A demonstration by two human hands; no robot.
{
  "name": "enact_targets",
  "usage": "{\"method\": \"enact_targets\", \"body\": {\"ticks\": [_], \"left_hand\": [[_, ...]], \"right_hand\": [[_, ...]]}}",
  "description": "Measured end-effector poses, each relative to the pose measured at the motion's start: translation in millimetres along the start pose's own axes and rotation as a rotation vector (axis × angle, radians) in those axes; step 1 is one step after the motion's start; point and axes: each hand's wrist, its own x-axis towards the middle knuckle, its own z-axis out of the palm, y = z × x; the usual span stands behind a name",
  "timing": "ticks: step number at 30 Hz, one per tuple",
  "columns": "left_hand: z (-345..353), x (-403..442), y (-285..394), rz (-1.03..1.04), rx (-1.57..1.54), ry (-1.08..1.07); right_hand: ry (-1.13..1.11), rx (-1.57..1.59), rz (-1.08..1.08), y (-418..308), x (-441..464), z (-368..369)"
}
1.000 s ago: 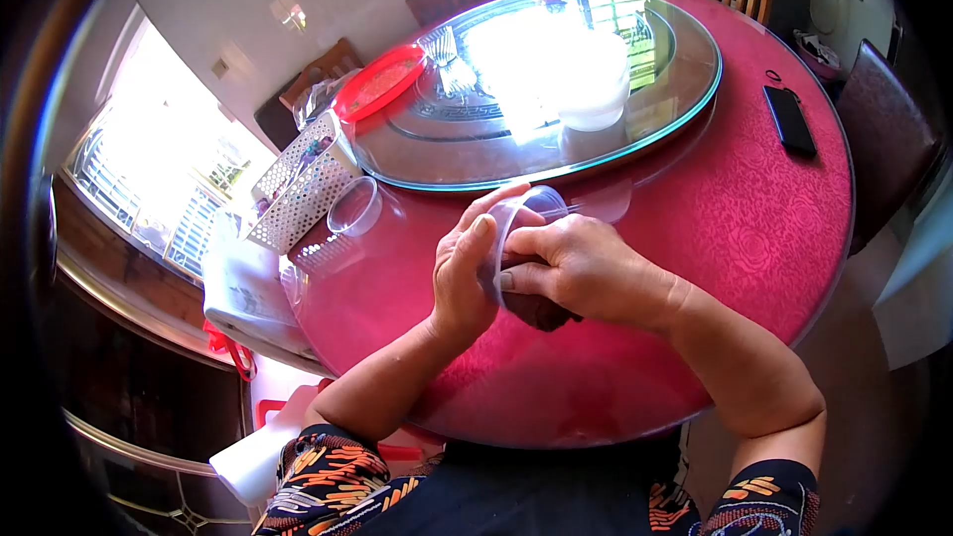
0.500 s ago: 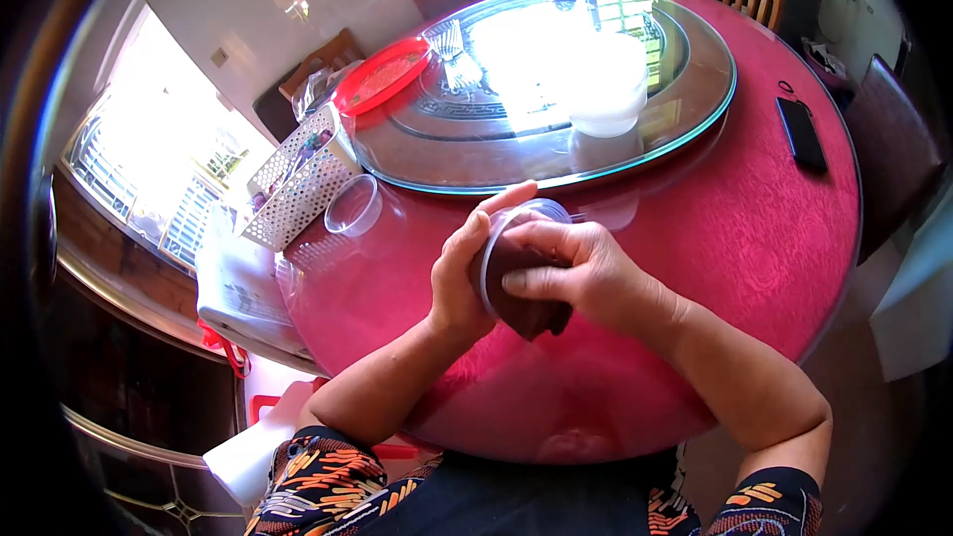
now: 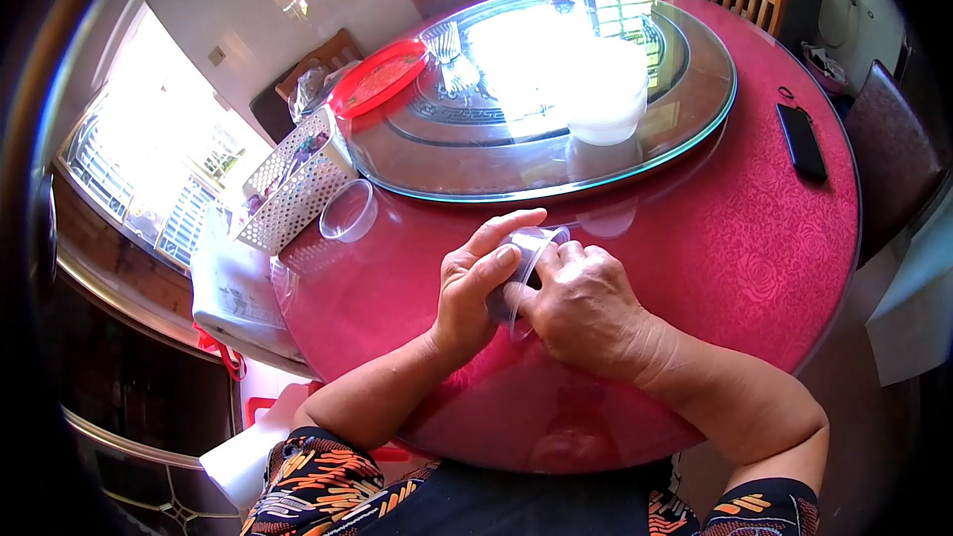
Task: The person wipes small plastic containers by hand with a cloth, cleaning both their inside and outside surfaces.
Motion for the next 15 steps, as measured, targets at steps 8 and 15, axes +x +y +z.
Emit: {"method": "enact_targets", "body": {"ticks": [8,15], "left_hand": [[-1,-2,-2,-0.118,-0.143,-0.015],[4,2,7,-0.056,-0.157,0.008]], "right_hand": [[-0.001,0.372,-0.003,9,2,3],[-0.137,1.436,0.551,8,5,-7]]}}
